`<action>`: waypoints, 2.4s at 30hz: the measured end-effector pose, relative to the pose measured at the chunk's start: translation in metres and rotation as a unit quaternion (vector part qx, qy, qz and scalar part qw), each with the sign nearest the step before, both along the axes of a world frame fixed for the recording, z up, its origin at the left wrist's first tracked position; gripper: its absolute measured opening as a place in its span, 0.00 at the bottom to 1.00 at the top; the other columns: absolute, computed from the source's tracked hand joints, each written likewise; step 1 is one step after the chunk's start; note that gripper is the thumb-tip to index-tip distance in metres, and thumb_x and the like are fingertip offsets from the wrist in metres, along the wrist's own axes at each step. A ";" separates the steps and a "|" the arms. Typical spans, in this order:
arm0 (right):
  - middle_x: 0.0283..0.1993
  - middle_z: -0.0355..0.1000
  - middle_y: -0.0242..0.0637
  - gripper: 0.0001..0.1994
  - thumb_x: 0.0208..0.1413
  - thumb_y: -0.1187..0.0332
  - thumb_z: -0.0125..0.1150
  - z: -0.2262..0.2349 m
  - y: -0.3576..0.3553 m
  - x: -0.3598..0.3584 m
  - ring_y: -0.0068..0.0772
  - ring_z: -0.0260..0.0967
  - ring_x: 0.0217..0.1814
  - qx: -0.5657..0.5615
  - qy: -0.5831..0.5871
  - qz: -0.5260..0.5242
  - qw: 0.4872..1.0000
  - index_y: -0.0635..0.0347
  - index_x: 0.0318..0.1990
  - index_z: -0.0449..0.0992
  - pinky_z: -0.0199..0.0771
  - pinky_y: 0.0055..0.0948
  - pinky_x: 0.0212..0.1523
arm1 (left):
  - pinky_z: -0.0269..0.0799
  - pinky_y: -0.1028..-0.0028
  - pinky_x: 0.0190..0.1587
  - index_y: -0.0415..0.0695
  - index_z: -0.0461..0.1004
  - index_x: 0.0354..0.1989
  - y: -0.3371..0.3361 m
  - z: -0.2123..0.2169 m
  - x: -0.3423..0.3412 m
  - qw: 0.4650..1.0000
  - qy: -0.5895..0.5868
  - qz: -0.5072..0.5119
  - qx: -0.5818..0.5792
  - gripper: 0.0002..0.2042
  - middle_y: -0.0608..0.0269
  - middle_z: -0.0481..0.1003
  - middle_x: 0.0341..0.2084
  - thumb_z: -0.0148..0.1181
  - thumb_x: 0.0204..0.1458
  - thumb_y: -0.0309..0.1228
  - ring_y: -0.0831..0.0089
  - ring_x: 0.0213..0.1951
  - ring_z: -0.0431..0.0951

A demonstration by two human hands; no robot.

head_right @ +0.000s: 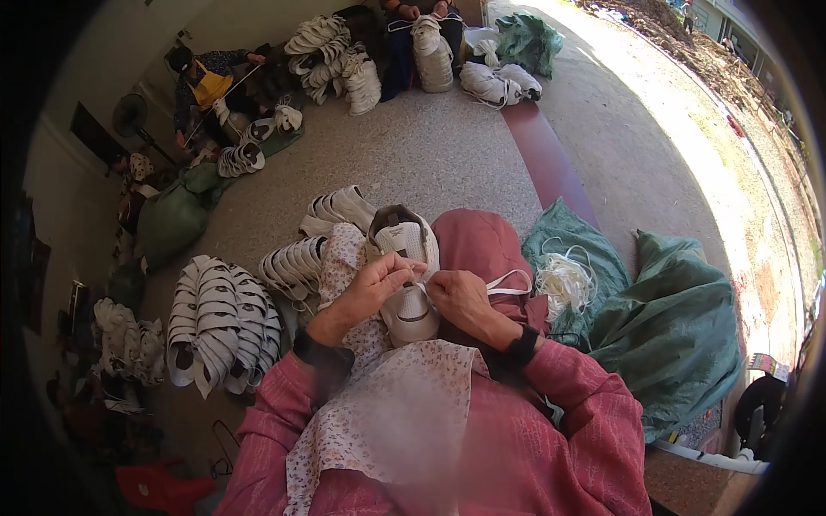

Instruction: The person sits on the floor and threads a white shoelace through the eyelets of a white sneaker. They pull the lace through the holes and adjust the tension repeatedly. Other workers are visible in the background performing similar tasks.

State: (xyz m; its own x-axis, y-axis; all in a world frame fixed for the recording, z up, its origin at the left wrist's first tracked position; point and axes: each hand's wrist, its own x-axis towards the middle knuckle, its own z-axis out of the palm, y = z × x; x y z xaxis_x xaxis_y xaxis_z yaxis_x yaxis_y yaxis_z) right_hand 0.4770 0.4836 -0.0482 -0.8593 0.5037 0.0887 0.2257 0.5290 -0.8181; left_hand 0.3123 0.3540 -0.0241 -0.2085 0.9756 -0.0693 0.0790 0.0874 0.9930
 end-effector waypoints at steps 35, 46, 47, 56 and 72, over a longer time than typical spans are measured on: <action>0.23 0.74 0.36 0.11 0.41 0.66 0.68 0.030 0.052 -0.031 0.43 0.76 0.32 0.294 -0.014 0.222 0.929 0.52 0.34 0.75 0.68 0.43 0.34 | 0.74 0.65 0.41 0.41 0.77 0.42 0.005 0.015 -0.013 0.889 0.444 -0.051 0.103 0.08 0.54 0.77 0.34 0.58 0.56 0.28 0.58 0.39 0.78; 0.24 0.73 0.34 0.12 0.40 0.65 0.70 0.047 0.059 -0.028 0.40 0.75 0.35 0.287 -0.028 0.276 0.917 0.52 0.33 0.75 0.64 0.39 0.48 | 0.73 0.64 0.43 0.47 0.82 0.38 0.029 0.010 -0.021 0.915 0.390 -0.081 0.063 0.08 0.58 0.76 0.31 0.64 0.51 0.33 0.59 0.39 0.77; 0.24 0.73 0.34 0.12 0.40 0.65 0.71 0.043 0.059 -0.030 0.40 0.75 0.34 0.281 -0.031 0.272 0.920 0.52 0.33 0.75 0.64 0.39 0.48 | 0.73 0.64 0.43 0.47 0.82 0.38 0.029 0.010 -0.021 0.913 0.395 -0.083 0.056 0.08 0.58 0.75 0.32 0.64 0.51 0.33 0.59 0.39 0.77; 0.24 0.75 0.32 0.10 0.39 0.63 0.72 0.031 0.064 -0.034 0.40 0.75 0.33 0.263 -0.010 0.255 0.931 0.52 0.30 0.78 0.64 0.39 0.48 | 0.72 0.62 0.42 0.47 0.81 0.38 0.041 0.013 -0.018 0.900 0.420 -0.102 0.049 0.08 0.59 0.74 0.32 0.64 0.52 0.35 0.58 0.39 0.77; 0.29 0.74 0.36 0.08 0.51 0.68 0.59 0.043 0.064 -0.027 0.43 0.74 0.36 0.169 -0.003 0.277 0.946 0.54 0.39 0.78 0.65 0.40 0.47 | 0.71 0.81 0.33 0.37 0.80 0.41 -0.168 0.031 -0.178 0.771 0.182 0.597 0.125 0.08 0.66 0.77 0.37 0.61 0.60 0.29 0.80 0.33 0.74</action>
State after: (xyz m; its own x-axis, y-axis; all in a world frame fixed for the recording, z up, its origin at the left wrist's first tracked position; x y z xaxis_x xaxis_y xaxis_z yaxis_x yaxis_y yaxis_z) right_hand 0.4497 0.5478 -0.0050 -0.9841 -0.0813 0.1582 -0.1592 0.7990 -0.5798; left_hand 0.1339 0.1865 0.0065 -0.9297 0.0452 0.3655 0.3683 0.1227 0.9216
